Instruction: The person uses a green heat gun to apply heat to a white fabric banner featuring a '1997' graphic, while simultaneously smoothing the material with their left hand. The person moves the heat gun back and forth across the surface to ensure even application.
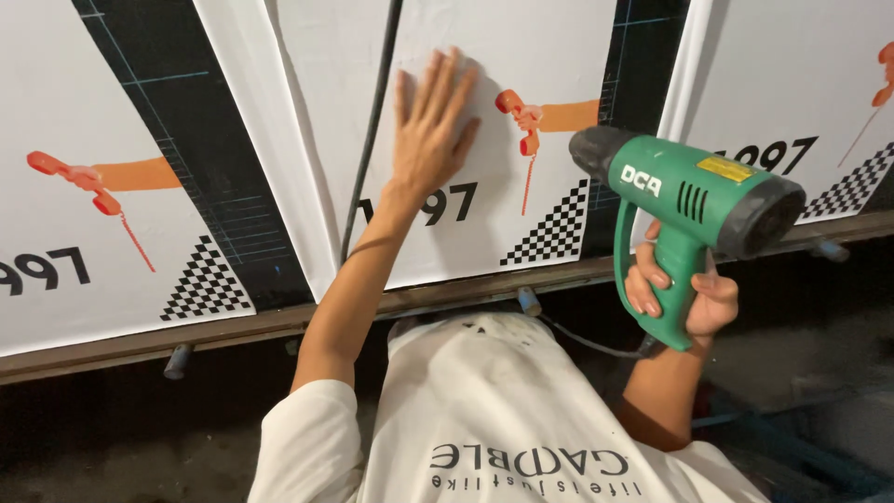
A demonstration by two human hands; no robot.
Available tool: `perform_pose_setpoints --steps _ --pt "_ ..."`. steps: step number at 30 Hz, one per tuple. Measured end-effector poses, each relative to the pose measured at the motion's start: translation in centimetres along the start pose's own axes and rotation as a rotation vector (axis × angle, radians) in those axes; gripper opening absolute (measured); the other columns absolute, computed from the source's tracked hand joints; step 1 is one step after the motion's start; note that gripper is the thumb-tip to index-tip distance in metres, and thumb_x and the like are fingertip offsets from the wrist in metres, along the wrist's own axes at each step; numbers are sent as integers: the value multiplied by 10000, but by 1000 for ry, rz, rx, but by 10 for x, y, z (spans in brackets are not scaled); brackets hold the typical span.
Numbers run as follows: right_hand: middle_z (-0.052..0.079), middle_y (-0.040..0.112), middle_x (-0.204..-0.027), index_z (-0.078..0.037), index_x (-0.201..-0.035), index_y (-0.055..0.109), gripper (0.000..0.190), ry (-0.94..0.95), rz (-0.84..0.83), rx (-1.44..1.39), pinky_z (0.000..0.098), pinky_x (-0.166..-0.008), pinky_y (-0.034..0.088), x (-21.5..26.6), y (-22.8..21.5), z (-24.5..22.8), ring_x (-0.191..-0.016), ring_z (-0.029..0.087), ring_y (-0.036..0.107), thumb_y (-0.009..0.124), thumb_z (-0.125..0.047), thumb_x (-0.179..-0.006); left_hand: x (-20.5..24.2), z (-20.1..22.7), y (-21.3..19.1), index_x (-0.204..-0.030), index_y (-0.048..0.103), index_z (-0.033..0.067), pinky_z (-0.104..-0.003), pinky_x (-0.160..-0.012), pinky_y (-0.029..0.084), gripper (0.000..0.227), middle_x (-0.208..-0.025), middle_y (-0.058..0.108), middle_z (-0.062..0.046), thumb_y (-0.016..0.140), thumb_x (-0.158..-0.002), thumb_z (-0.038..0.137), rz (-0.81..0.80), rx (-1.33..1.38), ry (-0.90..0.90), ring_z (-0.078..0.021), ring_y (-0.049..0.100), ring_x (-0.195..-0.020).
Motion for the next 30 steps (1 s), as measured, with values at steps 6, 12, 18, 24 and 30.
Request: perform_pose_setpoints --steps 6,12,18,24,30 --pt "54 506 -845 28 -1357 460 538 -47 52 36 310 -576 451 11 -22 -11 -572 196 547 646 -211 -912 8 53 14 -1663 222 117 -549 -1273 84 673 -1711 199 -115 633 -1214 404 -199 47 358 -273 196 -1591" --pt "49 520 -866 15 -1399 465 544 -84 -17 -33 325 -629 469 3 -20 -21 -607 198 558 618 -214 -930 12 60 5 -1652 299 102 -476 -1272 216 622 -1692 286 -76 574 -1182 402 -60 -106 431 -241 291 -1560" --pt "39 500 -843 -23 -1354 473 540 -115 83 47 326 -609 467 4 -31 -23 -574 201 543 641 -225 -882 12 60 2 -1657 268 115 -478 -1267 213 618 -1700 275 -50 555 -1205 423 -64 -127 427 -222 272 -1565" --pt "38 504 -849 -11 -1349 472 517 -90 53 37 330 -615 463 4 -19 -14 -583 193 549 655 -227 -916 12 60 0 -1643 307 160 -476 -1257 262 623 -1674 333 -81 622 -1170 414 -18 -126 436 -254 305 -1546" --pt "44 494 -827 16 -1394 440 552 -55 -36 -102 317 -582 453 -13 5 8 -577 199 541 632 -194 -921 15 44 19 -1667 225 183 -495 -1306 101 595 -1719 190 -88 510 -1213 440 -175 13 287 -246 161 -1600"
Point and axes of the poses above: each hand's wrist, its own x-axis away from the middle knuckle, its own y-axis out of the palm, z = x × y, the point moved 9 cm from there along -x, towards the middle knuckle
